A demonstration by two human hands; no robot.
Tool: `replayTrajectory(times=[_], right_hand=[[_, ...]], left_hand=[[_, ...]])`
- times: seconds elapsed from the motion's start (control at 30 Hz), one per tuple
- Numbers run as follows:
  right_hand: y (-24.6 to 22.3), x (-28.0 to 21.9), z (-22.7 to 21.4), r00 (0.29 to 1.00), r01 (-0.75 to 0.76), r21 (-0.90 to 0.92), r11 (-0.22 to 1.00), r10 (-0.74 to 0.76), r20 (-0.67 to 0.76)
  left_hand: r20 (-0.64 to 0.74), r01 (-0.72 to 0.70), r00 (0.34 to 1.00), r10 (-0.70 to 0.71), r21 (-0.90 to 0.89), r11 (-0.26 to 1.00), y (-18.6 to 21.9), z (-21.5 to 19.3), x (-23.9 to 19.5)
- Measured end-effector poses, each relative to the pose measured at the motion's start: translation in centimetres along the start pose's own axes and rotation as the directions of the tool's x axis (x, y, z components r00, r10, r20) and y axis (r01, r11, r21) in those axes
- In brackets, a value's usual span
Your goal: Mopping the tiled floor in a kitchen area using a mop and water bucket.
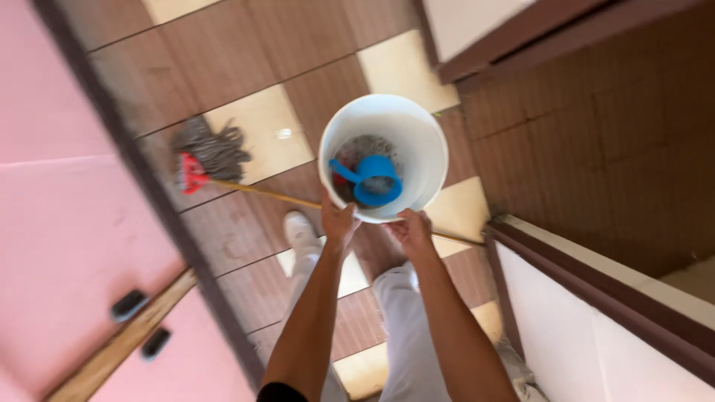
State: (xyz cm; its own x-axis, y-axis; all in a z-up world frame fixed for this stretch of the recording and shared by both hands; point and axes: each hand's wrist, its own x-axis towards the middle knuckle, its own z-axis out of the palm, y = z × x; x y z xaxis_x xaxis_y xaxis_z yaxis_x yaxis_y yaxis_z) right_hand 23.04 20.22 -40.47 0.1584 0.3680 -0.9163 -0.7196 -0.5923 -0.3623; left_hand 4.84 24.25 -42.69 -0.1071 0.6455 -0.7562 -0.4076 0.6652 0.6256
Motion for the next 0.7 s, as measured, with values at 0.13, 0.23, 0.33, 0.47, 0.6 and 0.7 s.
replayTrajectory(times=[0.13,0.23,0.33,0.47,0.6,0.7], right_hand=[[0.2,-0.7,10.5,0.999,0.027,0.071,0.997,-0.03,0.041],[-0.4,-3.2,19.4,1.0,0.008,-0.064,0.998,-0.009,-0.026],[-1.0,-1.1,24.6,0.993,0.043,-0.099,0.994,-0.032,0.113],[-2.3,-0.2,31.3,0.986,0.009,-0.092,0.996,0.006,0.165],[-5.8,1.3,39.0,0.975,0.057,-0.157,0.986,-0.022,0.219],[-7.7,4.8,43.1,0.982,0.026,-0.157,0.987,0.004,0.191]], left_hand=[[-0.074,0.059,0.996,-0.052,0.095,0.994,10.3,-2.8,2.7],[-0.016,-0.101,0.995,0.1,-0.041,0.994,17.6,-5.8,3.3],[-0.119,-0.001,0.993,0.001,0.002,1.0,22.6,-7.1,6.2],[-0.134,-0.007,0.991,0.004,-0.023,1.0,29.5,-8.0,7.2],[-0.158,-0.129,0.98,0.117,-0.062,0.99,34.9,-7.2,11.9],[-0.162,-0.169,0.975,0.152,-0.095,0.981,37.4,-6.6,16.6]])
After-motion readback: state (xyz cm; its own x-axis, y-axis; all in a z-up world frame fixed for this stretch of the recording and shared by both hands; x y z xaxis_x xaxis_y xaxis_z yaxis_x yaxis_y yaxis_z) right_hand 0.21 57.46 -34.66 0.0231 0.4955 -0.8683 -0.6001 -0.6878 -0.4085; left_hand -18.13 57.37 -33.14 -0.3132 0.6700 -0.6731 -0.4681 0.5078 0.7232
